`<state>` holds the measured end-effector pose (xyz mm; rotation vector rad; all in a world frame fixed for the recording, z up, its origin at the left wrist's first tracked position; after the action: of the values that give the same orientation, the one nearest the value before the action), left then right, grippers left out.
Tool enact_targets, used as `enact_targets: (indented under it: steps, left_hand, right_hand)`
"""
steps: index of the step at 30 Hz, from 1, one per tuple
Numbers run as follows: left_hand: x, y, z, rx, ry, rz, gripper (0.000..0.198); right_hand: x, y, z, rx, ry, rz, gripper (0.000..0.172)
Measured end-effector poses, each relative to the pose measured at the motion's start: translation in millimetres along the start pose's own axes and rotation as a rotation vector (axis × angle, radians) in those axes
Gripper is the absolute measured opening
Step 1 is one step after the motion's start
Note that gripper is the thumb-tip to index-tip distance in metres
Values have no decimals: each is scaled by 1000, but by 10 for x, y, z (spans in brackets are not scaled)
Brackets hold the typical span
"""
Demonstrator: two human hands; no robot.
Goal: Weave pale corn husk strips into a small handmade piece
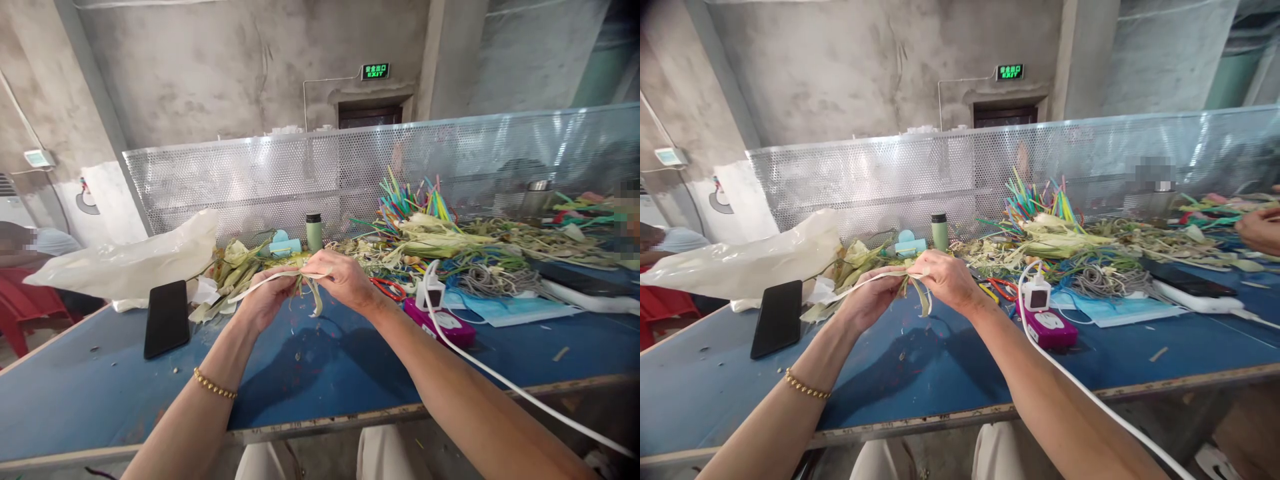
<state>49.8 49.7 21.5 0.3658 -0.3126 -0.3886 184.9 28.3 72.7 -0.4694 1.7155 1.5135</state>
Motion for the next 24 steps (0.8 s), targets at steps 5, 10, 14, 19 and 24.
enact_targets:
  steps: [5,10,14,19,24]
  left_hand:
    - [30,-7,37,-8,-53,-14,21]
    - [84,-15,72,-17,-93,-53,20]
    - [31,-12,16,-41,-45,3,22]
    - [15,-13,54,25,10,2,19]
    - [93,-29,135,12,-64,-93,17]
  right_hand:
    - [-61,-2,-46,-26,61,29,20]
    - [-65,-2,-40,-38,142,66,17]
    - [-26,3,-26,-26,126,66,17]
    - [-1,-4,-53,-70,68,72,16]
    - [-82,-10,-117,-113,71,113,17]
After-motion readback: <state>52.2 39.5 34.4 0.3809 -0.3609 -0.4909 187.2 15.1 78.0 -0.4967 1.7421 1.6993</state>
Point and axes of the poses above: each hand's wrist, its own y-axis towards the middle knuckle, its own x-axis out of the palm, z = x × y, the point moved 8 cm from there along y, towards the middle knuckle, and after that the axes turned 15 degrees about -z, right-handed, at the moved point
